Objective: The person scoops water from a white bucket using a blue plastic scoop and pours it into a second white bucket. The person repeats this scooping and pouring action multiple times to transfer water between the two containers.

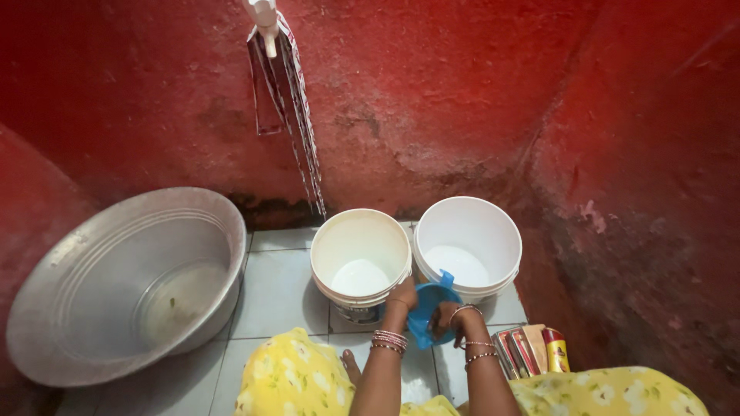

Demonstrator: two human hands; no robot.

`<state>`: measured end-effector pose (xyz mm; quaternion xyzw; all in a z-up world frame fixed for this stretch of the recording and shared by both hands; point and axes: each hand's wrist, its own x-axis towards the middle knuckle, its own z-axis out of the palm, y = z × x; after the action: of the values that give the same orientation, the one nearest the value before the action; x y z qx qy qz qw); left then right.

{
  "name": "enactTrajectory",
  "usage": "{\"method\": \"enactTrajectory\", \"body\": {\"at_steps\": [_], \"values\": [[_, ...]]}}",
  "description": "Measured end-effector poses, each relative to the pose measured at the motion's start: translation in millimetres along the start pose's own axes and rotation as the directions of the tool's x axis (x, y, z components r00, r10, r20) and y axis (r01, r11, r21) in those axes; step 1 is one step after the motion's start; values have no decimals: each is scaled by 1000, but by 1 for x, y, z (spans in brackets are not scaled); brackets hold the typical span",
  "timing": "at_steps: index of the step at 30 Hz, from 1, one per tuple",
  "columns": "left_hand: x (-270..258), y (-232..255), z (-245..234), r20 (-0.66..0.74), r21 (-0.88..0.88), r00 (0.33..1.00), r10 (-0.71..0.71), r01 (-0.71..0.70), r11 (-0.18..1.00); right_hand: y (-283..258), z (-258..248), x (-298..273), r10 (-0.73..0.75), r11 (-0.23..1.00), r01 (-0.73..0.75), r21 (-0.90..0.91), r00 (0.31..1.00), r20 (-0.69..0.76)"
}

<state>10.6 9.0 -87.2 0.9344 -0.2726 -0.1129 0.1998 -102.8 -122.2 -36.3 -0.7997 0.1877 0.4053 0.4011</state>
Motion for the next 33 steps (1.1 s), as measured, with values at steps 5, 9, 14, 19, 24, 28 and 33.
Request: {"method": "enactTrajectory", "body": {"at_steps": [5, 9, 14, 19, 24, 28, 33], "values": [[9, -3, -4, 187, -142, 981, -41, 68, 988, 14, -4, 18, -173, 979, 153, -134, 973, -152], [14, 2, -14, 242, -165, 969, -57, 99, 981, -9, -14, -15, -168, 970, 113, -217, 953, -254], [-1, 2, -91, 372, -356, 928, -5, 147, 923, -68, -28, -124, -54, 995, 77, 63, 950, -307], [1, -4, -89, 590, -220, 807, 14, 145, 965, -93, -23, -164, -93, 990, 115, 76, 965, -246], [22, -16, -24, 915, 91, 279, -289, 557, 826, -60, -14, -106, 2, 991, 11, 130, 995, -98], [4, -15, 4, 729, 44, 681, -69, 54, 998, -14, 10, -14, -50, 991, 31, -128, 989, -142], [-26, -12, 17, 330, -180, 939, -100, 166, 970, 12, 37, 44, -235, 933, 141, -330, 935, -266]]}}
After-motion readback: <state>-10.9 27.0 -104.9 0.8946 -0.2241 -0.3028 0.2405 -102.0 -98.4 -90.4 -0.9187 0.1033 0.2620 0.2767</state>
